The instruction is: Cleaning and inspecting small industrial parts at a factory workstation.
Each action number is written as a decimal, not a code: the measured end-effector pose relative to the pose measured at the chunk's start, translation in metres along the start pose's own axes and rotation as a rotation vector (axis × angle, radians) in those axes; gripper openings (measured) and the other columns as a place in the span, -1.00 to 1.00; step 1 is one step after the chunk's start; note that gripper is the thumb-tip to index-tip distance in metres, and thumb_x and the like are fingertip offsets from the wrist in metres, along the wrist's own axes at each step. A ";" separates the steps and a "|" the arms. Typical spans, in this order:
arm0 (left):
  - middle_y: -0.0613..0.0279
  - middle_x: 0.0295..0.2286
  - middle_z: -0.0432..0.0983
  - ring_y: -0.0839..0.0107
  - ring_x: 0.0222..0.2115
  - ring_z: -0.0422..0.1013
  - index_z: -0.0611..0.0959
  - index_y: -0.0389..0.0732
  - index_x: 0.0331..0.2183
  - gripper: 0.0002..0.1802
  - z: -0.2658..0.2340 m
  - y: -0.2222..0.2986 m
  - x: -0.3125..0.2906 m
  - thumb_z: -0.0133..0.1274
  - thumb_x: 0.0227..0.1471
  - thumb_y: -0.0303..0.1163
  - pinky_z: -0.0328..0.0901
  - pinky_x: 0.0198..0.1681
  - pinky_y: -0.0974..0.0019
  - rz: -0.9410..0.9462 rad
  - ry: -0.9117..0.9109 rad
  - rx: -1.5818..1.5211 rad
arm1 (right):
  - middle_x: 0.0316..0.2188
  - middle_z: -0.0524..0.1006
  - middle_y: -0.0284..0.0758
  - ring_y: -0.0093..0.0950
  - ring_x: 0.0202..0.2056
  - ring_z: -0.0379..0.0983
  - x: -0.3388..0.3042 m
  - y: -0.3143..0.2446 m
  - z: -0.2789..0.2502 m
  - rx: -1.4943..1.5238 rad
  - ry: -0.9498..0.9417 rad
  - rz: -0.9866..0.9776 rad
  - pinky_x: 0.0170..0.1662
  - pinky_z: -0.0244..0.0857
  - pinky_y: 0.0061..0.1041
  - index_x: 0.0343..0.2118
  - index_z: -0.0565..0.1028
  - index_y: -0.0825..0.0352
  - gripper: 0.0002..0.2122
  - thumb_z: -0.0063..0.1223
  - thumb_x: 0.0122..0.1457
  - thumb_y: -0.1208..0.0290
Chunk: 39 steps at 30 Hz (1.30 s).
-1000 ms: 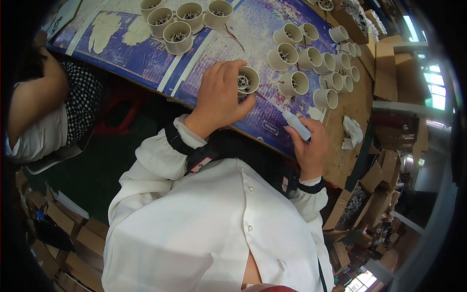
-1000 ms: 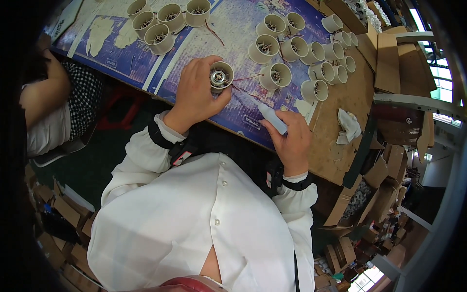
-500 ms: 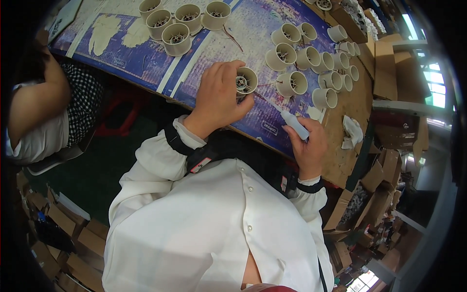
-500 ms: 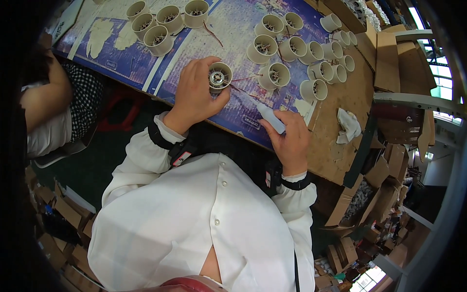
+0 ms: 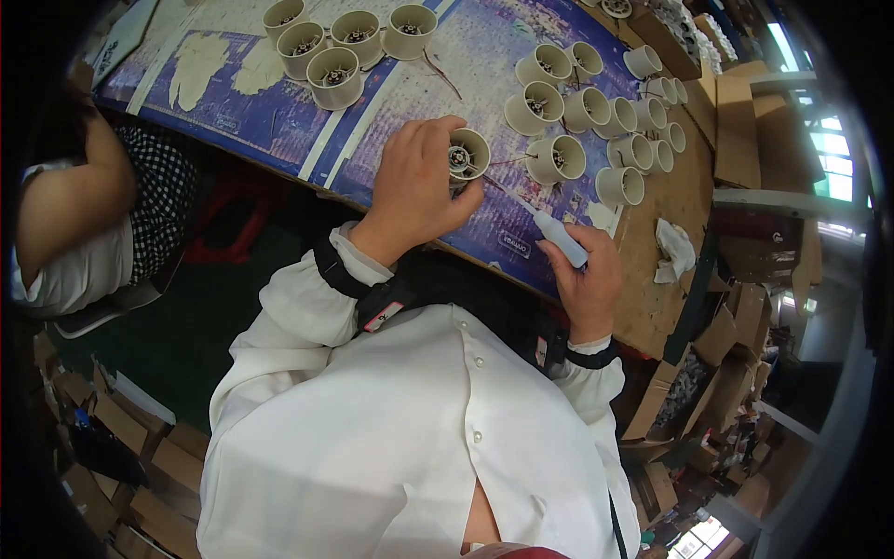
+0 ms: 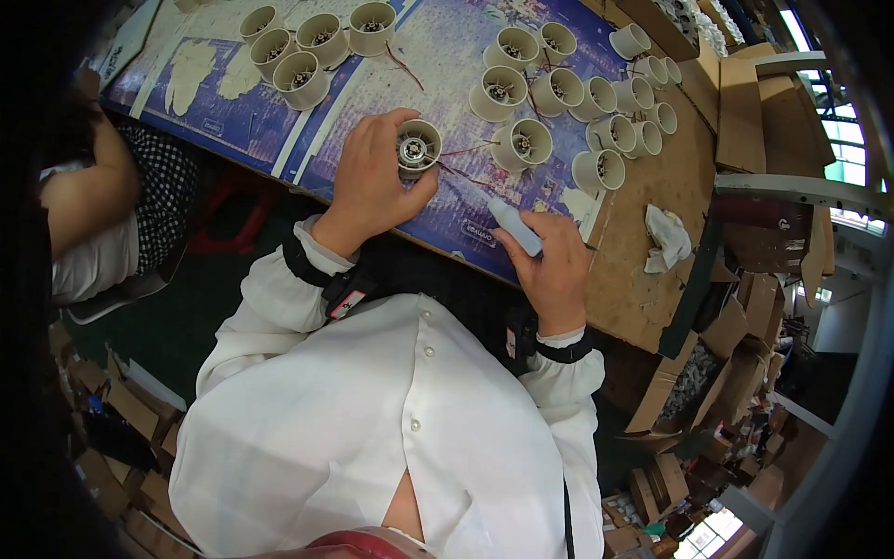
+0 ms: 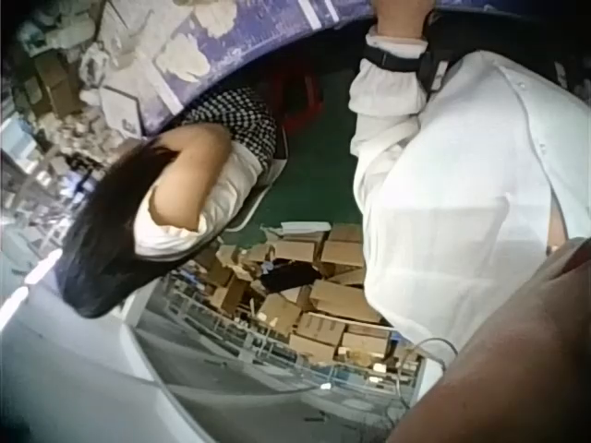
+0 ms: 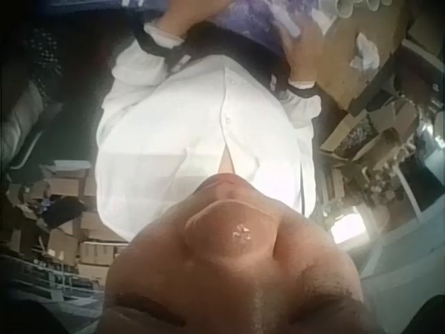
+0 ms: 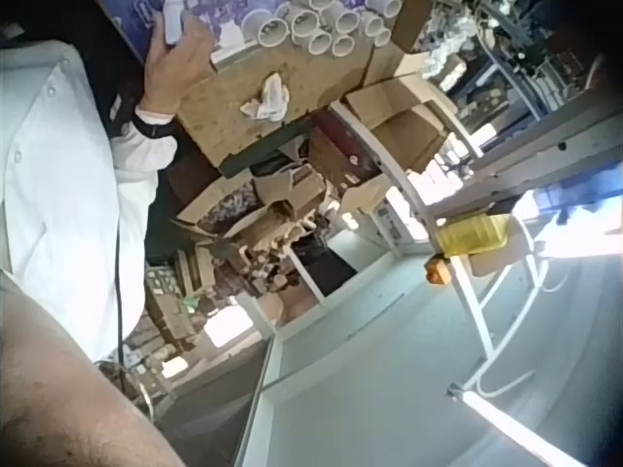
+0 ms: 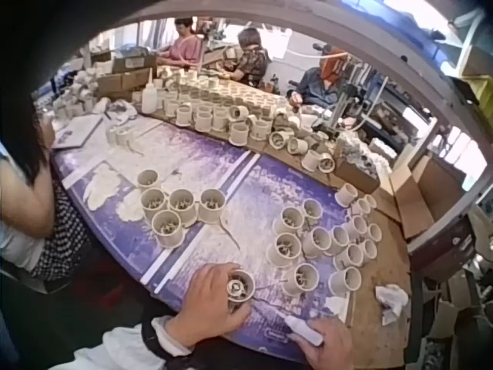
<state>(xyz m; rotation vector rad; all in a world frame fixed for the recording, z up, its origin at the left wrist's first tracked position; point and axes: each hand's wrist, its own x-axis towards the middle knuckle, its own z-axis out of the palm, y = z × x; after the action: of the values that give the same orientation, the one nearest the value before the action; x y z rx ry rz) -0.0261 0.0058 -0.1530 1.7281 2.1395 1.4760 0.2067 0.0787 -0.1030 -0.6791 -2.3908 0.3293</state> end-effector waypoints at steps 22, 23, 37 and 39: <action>0.02 -0.18 0.42 0.00 -0.14 0.35 0.42 -0.24 -0.06 -0.39 -0.004 0.000 0.001 0.23 -0.24 -0.47 0.25 -0.04 0.09 0.077 -0.002 -0.096 | -0.36 0.54 -0.23 -0.34 -0.37 0.49 -0.019 0.005 -0.006 0.031 0.032 0.118 -0.27 0.35 -0.48 -0.21 0.48 0.37 -0.67 0.39 0.00 0.45; 0.02 -0.18 0.42 0.00 -0.14 0.35 0.42 -0.24 -0.06 -0.39 -0.004 0.000 0.001 0.23 -0.24 -0.47 0.25 -0.04 0.09 0.079 -0.002 -0.096 | -0.37 0.55 -0.23 -0.34 -0.38 0.49 -0.021 0.005 -0.007 0.051 0.049 0.178 -0.29 0.35 -0.47 -0.22 0.49 0.37 -0.67 0.40 -0.01 0.45; 0.00 -0.23 0.45 -0.01 -0.17 0.37 0.44 -0.26 -0.08 -0.39 -0.002 0.001 0.000 0.26 -0.25 -0.37 0.26 -0.08 0.05 0.042 -0.003 -0.094 | -0.29 0.53 -0.36 -0.60 -0.32 0.43 -0.034 0.009 -0.005 0.231 0.172 0.448 -0.23 0.31 -0.63 -0.16 0.47 0.35 -0.79 0.20 0.19 0.44; 0.00 -0.24 0.45 -0.01 -0.18 0.37 0.44 -0.26 -0.09 -0.39 -0.002 0.001 0.000 0.26 -0.25 -0.36 0.27 -0.09 0.05 0.041 -0.003 -0.086 | -0.30 0.53 -0.34 -0.59 -0.35 0.42 -0.035 0.010 -0.003 0.304 0.191 0.497 -0.27 0.30 -0.64 -0.15 0.48 0.37 -0.77 0.21 0.19 0.42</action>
<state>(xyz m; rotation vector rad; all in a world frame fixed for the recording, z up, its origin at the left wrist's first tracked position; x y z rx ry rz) -0.0265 0.0048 -0.1510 1.7541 2.0183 1.5499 0.2358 0.0680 -0.1221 -1.0984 -1.9131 0.7795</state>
